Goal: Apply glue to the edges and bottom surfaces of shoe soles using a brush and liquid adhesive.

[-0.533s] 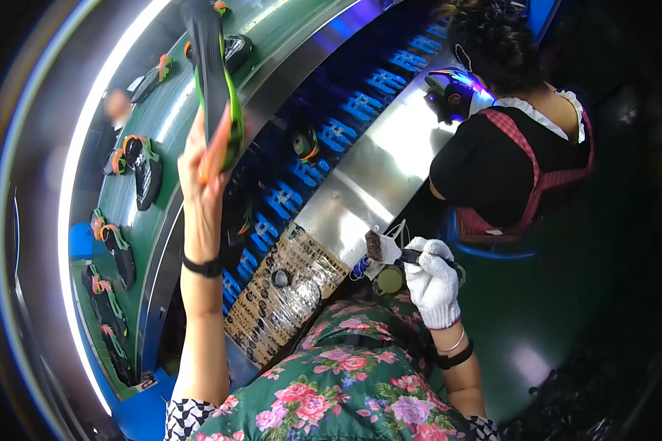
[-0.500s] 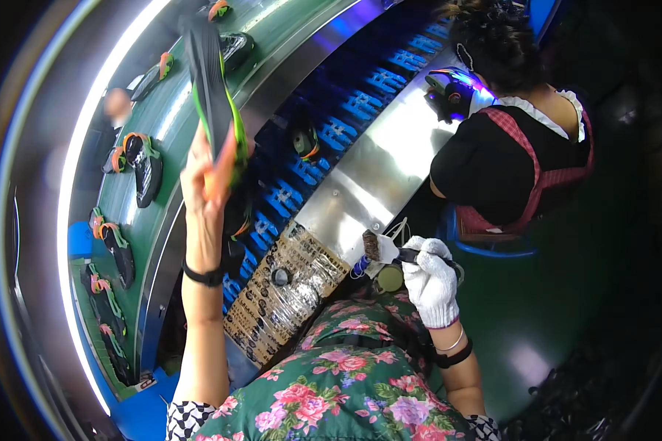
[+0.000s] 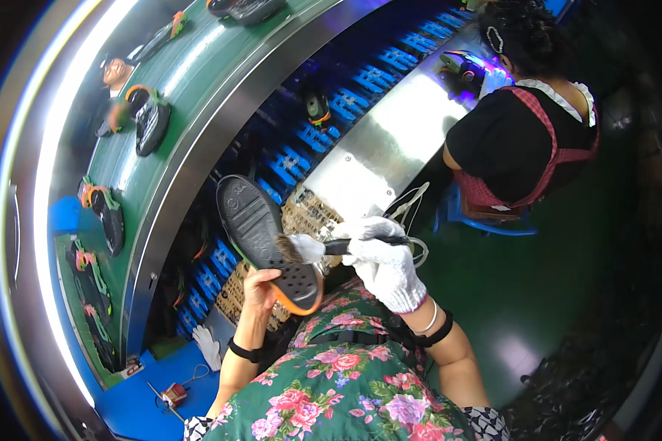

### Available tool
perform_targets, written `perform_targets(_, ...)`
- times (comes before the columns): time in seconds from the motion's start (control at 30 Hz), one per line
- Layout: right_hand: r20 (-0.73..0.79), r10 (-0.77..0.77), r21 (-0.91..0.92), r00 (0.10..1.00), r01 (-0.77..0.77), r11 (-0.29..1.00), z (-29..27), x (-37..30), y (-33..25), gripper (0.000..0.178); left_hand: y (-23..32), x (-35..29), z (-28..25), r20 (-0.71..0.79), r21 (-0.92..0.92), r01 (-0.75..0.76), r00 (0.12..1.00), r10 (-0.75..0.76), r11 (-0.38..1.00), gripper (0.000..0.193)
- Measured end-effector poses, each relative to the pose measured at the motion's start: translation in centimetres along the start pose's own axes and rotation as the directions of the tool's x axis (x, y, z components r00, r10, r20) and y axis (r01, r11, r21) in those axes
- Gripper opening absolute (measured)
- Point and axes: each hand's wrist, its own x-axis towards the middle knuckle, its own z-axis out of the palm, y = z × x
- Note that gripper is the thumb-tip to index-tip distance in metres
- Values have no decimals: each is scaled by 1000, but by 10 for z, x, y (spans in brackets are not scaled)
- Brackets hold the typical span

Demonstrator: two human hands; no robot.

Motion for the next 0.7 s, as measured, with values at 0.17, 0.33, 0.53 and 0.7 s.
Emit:
perform_targets(0.17,87,101,-42,991,-98,994,48,5,-4,10,-12,-13,3,173,-69,105,981,-92,992,74)
perform_targets(0.33,601,-293,-702,743,667,249,66,15,-10,26,2,-27,28,384,-149,82,923,-19,985,82)
perform_targets(0.53,633,-300,-701,714,693,169,65,17,-1,26,-10,-19,27,514,-462,255,857,22,849,118)
perform_targets(0.7,450,-191,-800,872,489,347,82,18,-9,25,4,-26,44,347,-478,355,917,-198,804,130)
